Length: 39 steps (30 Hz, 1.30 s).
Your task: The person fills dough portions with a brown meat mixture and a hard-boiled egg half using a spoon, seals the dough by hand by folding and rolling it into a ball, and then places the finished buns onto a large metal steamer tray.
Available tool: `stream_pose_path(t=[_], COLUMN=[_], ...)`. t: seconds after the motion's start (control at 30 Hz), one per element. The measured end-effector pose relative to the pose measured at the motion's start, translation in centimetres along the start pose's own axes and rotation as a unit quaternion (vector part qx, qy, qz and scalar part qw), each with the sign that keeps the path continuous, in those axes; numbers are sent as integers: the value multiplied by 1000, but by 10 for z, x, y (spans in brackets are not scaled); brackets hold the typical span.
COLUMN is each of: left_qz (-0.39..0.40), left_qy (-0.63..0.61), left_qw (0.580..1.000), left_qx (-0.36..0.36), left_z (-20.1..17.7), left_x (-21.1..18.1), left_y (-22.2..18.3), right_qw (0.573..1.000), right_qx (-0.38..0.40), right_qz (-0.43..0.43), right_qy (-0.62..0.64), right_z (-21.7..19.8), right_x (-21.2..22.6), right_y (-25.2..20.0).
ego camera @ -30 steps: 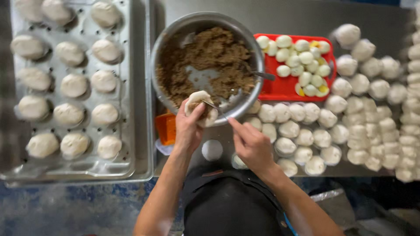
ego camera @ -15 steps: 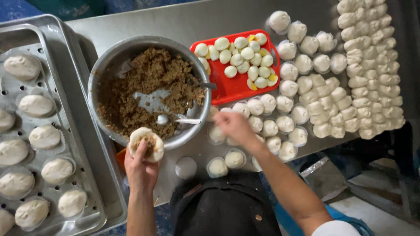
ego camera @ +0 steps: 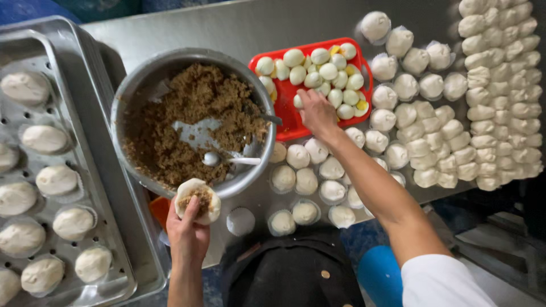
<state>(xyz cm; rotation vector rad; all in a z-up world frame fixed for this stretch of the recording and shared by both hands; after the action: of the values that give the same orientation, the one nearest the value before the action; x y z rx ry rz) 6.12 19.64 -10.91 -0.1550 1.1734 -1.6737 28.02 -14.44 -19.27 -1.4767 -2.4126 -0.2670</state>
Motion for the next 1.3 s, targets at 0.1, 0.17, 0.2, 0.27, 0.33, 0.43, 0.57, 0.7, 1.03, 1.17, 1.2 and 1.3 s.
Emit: stream_pose_path(t=[0.1,0.17,0.2,0.27,0.33,0.43,0.57,0.7,1.03,1.17,1.2,1.3], left_qz=[-5,-14,-31,-70,-72,-90,-65,-46,-45,-53,-46,-46], left_qy=[19,47,51,59,91,145,208,236,289,287,284,264], left_qw=[1000,998,997,995,992,985,976,971,955,950,950,957], left_qx=[18,42,47,48,53,28,4,12,60,110,118,108], left_z=[-1,-9,-15,-30,-43,-60,-74,-79,-73,-66,-64,-63], left_x=[2,8,14,29,42,61,77,80,77,96,101,111], left_y=[-5,-14,-16,-21,-19,-8,3,7,12,30,35,46], right_qw=[985,948,927,872,871,925,945,947,863,857,855,851], right_qx=[-31,-26,-15,11,27,63,56,26,-3,-2,-6,-13], right_qz=[34,56,51,52,80,98,86,59,187,144,139,128], right_qy=[169,313,370,486,484,362,310,315,470,495,499,509], right_z=[-8,-11,-8,4,25,53,72,83,93,84,81,73], right_x=[8,27,43,82,125,170,196,196,189,192,193,194], right_y=[-18,-49,-67,-112,-143,-155,-159,-169,-180,-180,-179,-179])
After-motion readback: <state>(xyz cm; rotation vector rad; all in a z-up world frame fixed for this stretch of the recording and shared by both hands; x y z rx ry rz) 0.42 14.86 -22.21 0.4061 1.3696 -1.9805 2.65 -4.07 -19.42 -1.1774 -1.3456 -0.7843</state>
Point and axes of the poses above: each hand's wrist, its own y-axis towards the middle knuckle, its own z-axis out of the palm, x = y × z, the point moved 1 cm from there along y, towards the middle knuckle, and after that the axes turned 15 degrees about -z, right-handed, at the moved point
